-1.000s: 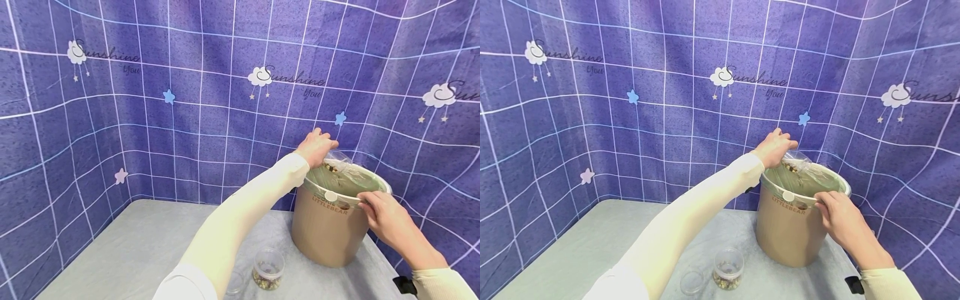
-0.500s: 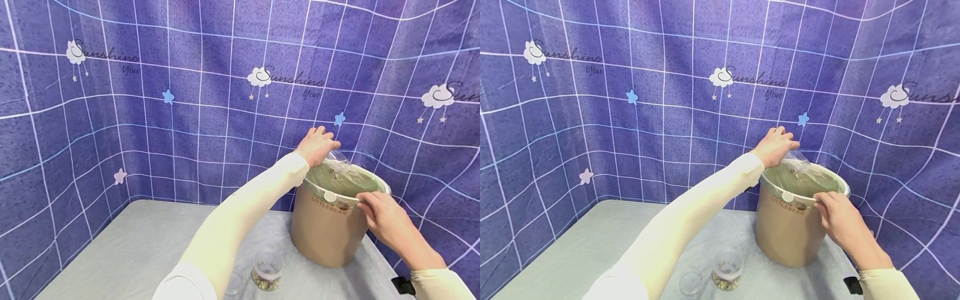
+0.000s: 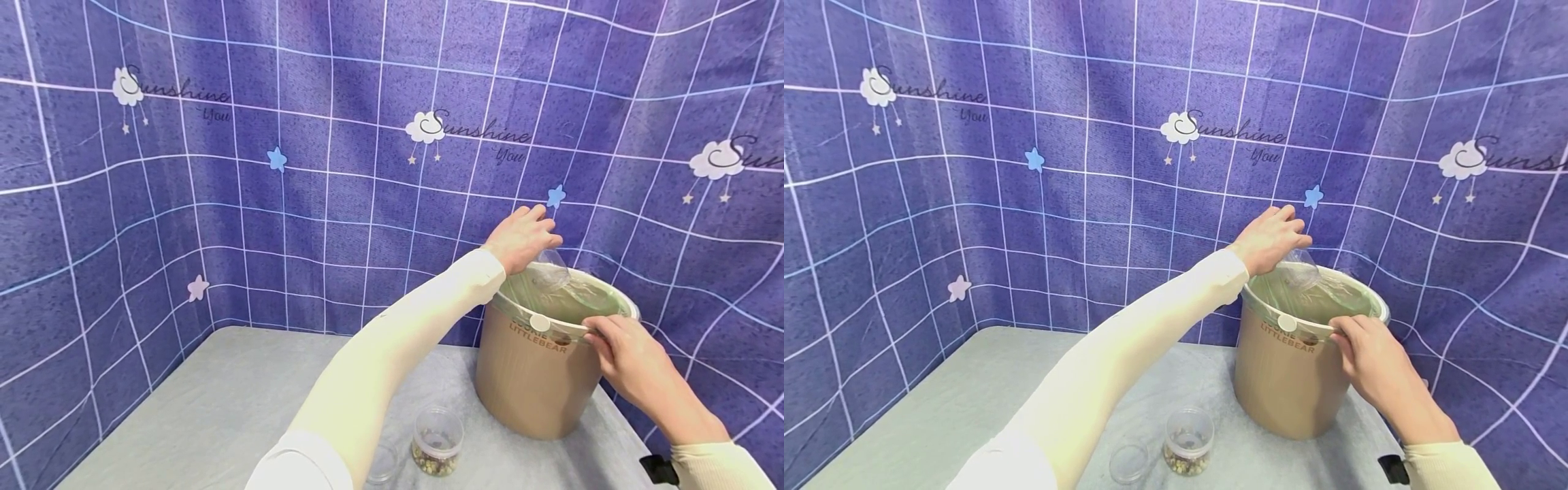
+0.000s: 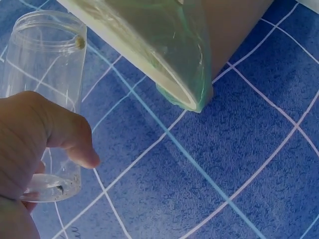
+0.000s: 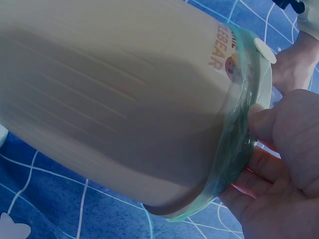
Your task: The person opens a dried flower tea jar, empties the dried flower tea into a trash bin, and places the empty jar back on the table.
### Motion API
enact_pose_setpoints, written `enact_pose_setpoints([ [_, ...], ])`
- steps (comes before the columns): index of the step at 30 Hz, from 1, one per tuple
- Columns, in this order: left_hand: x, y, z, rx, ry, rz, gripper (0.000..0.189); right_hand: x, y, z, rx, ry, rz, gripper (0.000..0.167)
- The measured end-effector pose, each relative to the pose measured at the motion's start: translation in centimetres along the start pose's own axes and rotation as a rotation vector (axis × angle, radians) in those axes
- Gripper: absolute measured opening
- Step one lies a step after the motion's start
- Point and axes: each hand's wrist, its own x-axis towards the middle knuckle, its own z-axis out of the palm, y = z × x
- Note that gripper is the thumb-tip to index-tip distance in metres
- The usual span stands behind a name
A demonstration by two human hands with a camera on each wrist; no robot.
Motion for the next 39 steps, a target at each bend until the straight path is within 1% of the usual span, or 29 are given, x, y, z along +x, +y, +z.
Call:
enact_pose_setpoints([
  [3, 0.1, 0.0, 0.0, 0.012, 0.028, 0.042, 0.037, 0.1, 0.0, 0.0, 0.001, 0.001, -0.003, 0.011],
  [7, 0.3, 0.0, -0.1, 0.016, 0.047, 0.098, 0.038, 0.1, -0.1, 0.0, 0.003, 0.002, -0.004, 0.011],
  [11, 0.3, 0.2, -0.3, 0.037, 0.071, 0.171, 0.036, 0.1, -0.1, 0.0, 0.004, 0.003, -0.002, 0.013],
  [15, 0.2, 0.5, -0.3, 0.069, 0.086, 0.214, 0.036, 0.0, -0.2, 0.0, 0.005, -0.003, 0.005, 0.012],
  [17, 0.2, 0.6, -0.2, 0.079, 0.09, 0.22, 0.036, -0.1, -0.2, 0.0, 0.005, -0.007, 0.01, 0.013],
  [22, 0.3, 1.0, -0.1, 0.093, 0.092, 0.229, 0.036, -0.3, -0.2, 0.0, 0.001, -0.014, 0.019, 0.022],
  [26, 0.4, 1.1, -0.2, 0.096, 0.086, 0.229, 0.036, -0.4, -0.2, 0.0, 0.0, -0.016, 0.018, 0.019],
  [29, 0.4, 1.1, -0.2, 0.101, 0.079, 0.226, 0.036, -0.3, -0.2, 0.0, 0.001, -0.018, 0.014, 0.013],
  [31, 0.4, 1.1, -0.3, 0.097, 0.075, 0.222, 0.036, -0.2, -0.2, -0.1, 0.003, -0.018, 0.012, 0.013],
  [33, 0.3, 1.0, -0.3, 0.088, 0.07, 0.212, 0.037, -0.1, -0.2, -0.1, 0.005, -0.018, 0.009, 0.011],
  [36, 0.2, 0.9, -0.3, 0.067, 0.069, 0.19, 0.037, 0.0, -0.2, -0.1, 0.007, -0.018, 0.004, 0.013],
  [39, 0.2, 0.8, -0.2, 0.055, 0.072, 0.173, 0.038, 0.0, -0.1, -0.1, 0.007, -0.017, 0.001, 0.008],
])
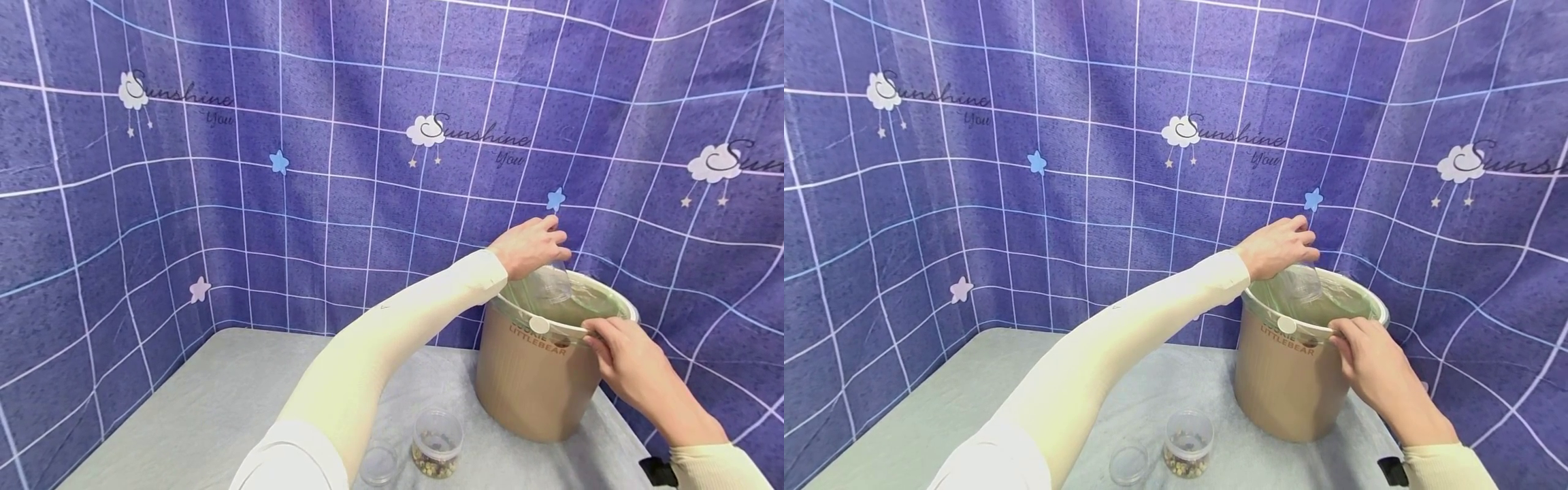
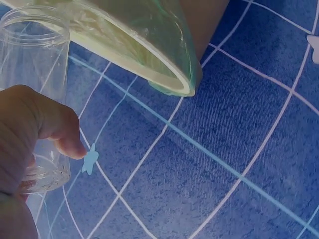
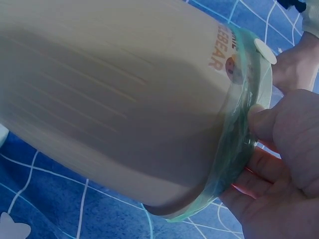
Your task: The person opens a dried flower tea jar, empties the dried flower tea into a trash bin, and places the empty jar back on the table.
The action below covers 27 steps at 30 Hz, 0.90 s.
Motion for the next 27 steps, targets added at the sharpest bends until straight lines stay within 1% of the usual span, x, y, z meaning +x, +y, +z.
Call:
enact_pose_setpoints([
  [2, -0.1, -0.1, 0.0, -0.008, 0.002, -0.009, 0.039, 0.0, 0.0, 0.0, -0.003, 0.005, -0.001, 0.005],
  [6, -0.3, -0.2, -0.1, -0.013, 0.003, -0.03, 0.041, 0.1, 0.0, 0.0, -0.006, 0.008, -0.003, 0.007],
  [10, -0.6, -0.4, -0.2, -0.029, 0.001, -0.062, 0.04, 0.0, 0.0, 0.0, -0.006, 0.003, 0.0, 0.006],
  [12, -0.7, -0.4, -0.3, -0.049, 0.0, -0.08, 0.04, 0.0, 0.0, 0.0, -0.009, 0.002, 0.004, 0.007],
  [16, -1.1, -0.6, -0.5, -0.089, 0.005, -0.12, 0.041, 0.1, 0.1, 0.1, -0.012, -0.006, 0.007, 0.016],
  [21, -1.4, -0.9, -0.7, -0.149, 0.018, -0.163, 0.046, 0.1, 0.1, 0.1, -0.014, -0.013, 0.005, 0.023],
  [24, -1.7, -1.1, -0.8, -0.202, 0.017, -0.2, 0.051, 0.2, 0.1, 0.0, -0.012, -0.016, 0.007, 0.025],
  [27, -2.0, -1.2, -0.8, -0.24, 0.011, -0.23, 0.053, 0.2, 0.0, 0.0, -0.012, -0.021, 0.016, 0.023],
])
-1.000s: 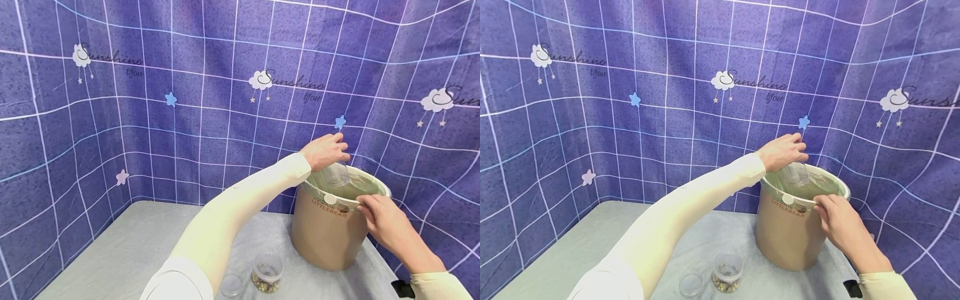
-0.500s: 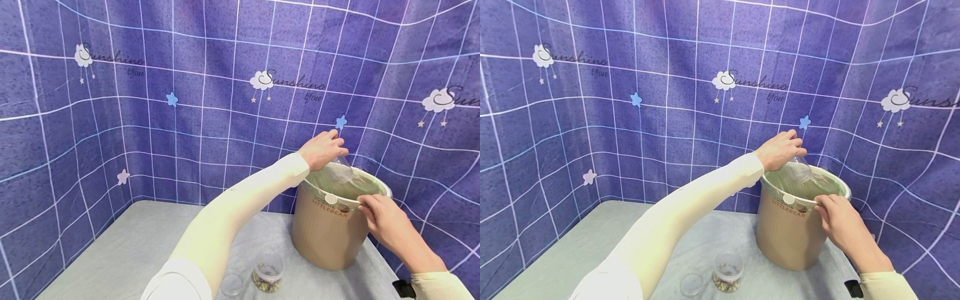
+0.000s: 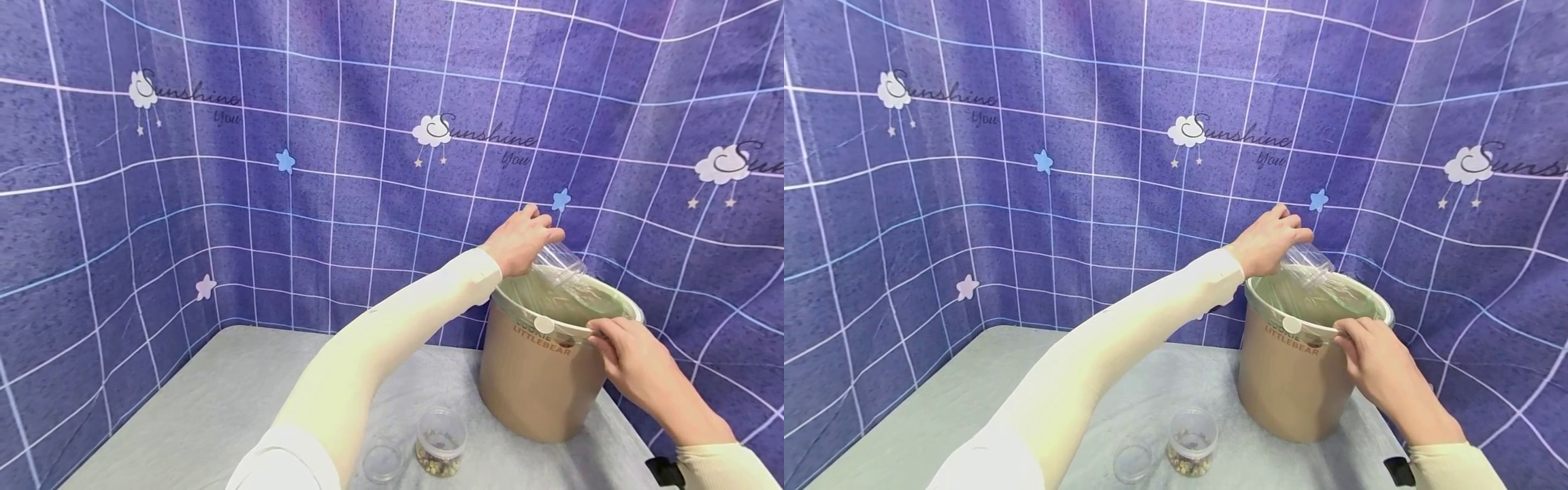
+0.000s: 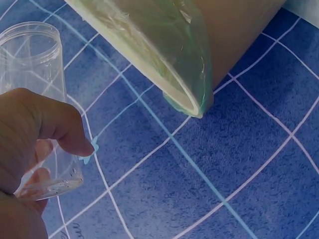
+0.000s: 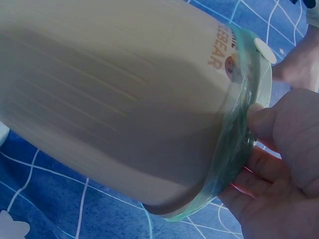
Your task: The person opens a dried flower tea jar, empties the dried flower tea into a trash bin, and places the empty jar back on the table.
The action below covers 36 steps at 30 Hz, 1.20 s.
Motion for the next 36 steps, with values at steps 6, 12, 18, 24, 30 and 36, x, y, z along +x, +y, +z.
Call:
enact_pose_setpoints([
  [6, -0.7, -0.3, 0.2, -0.054, 0.004, -0.057, 0.052, 0.0, -0.2, 0.1, 0.0, -0.012, 0.012, 0.027],
  [12, -1.3, -0.5, -0.3, -0.083, 0.003, -0.136, 0.048, -0.1, -0.1, 0.1, -0.001, -0.018, 0.01, 0.025],
  [18, -2.0, -0.7, -1.4, -0.131, 0.041, -0.2, 0.054, 0.1, 0.0, 0.0, 0.0, -0.014, -0.001, 0.024],
  [24, -2.9, -1.1, -2.1, -0.217, 0.075, -0.259, 0.064, 0.2, 0.0, 0.0, 0.001, -0.014, 0.005, 0.028],
  [30, -4.1, -1.7, -2.4, -0.344, 0.106, -0.336, 0.063, 0.1, 0.0, -0.1, 0.004, -0.013, -0.002, 0.024],
  [36, -5.9, -2.5, -3.2, -0.568, 0.123, -0.429, 0.067, 0.1, -0.1, -0.1, 0.01, -0.012, 0.003, 0.015],
])
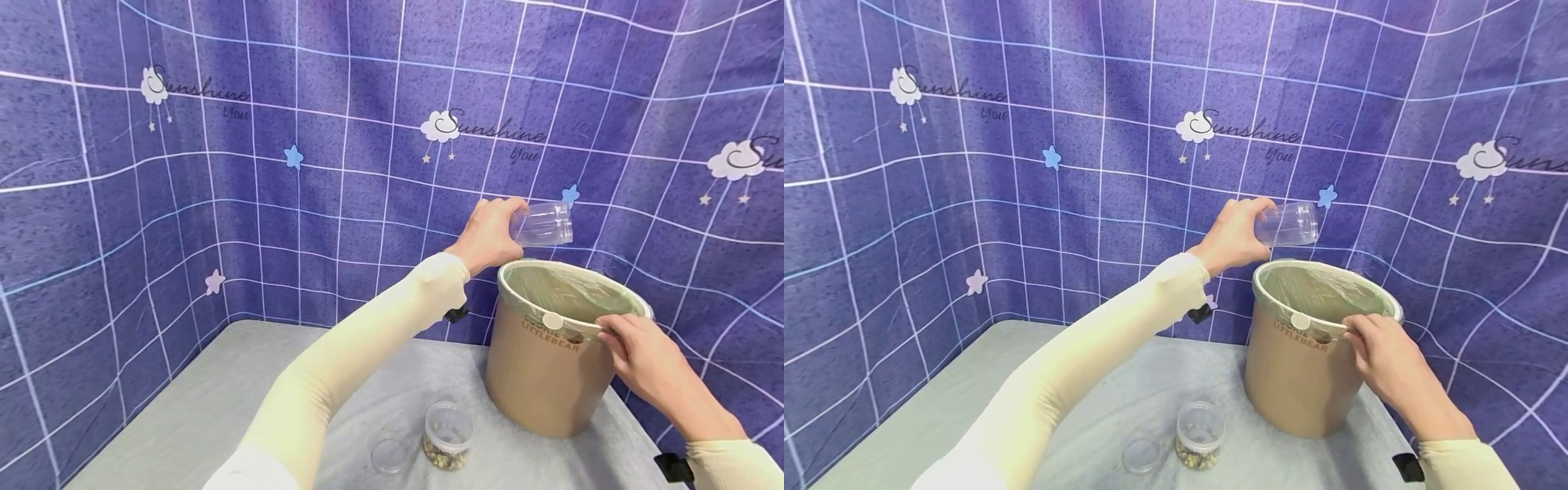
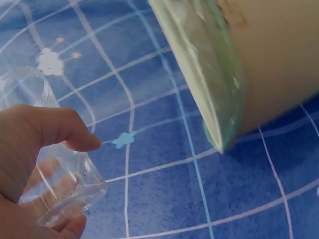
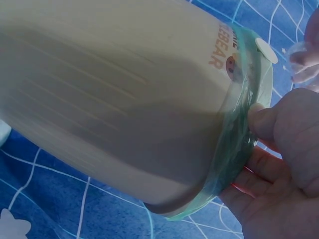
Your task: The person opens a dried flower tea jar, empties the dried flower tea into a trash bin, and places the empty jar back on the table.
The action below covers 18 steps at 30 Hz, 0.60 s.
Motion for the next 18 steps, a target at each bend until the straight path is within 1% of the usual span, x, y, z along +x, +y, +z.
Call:
enact_pose_setpoints([
  [3, -0.8, 0.0, -0.8, -0.096, 0.001, -0.033, 0.067, -0.1, 0.1, -0.1, -0.003, -0.001, -0.001, 0.014],
  [8, -2.3, -0.4, -2.1, -0.223, 0.008, -0.097, 0.062, 0.1, 0.0, -0.2, -0.004, -0.001, 0.006, 0.016],
  [11, -3.2, -0.9, -2.6, -0.296, 0.018, -0.139, 0.061, 0.3, 0.0, -0.2, -0.003, -0.006, 0.01, 0.022],
  [14, -4.0, -1.6, -2.9, -0.336, 0.03, -0.164, 0.06, 0.4, 0.0, -0.2, 0.0, -0.008, 0.013, 0.027],
  [18, -5.2, -2.5, -3.0, -0.377, 0.029, -0.203, 0.059, 0.2, -0.1, 0.0, 0.007, -0.011, 0.021, 0.028],
])
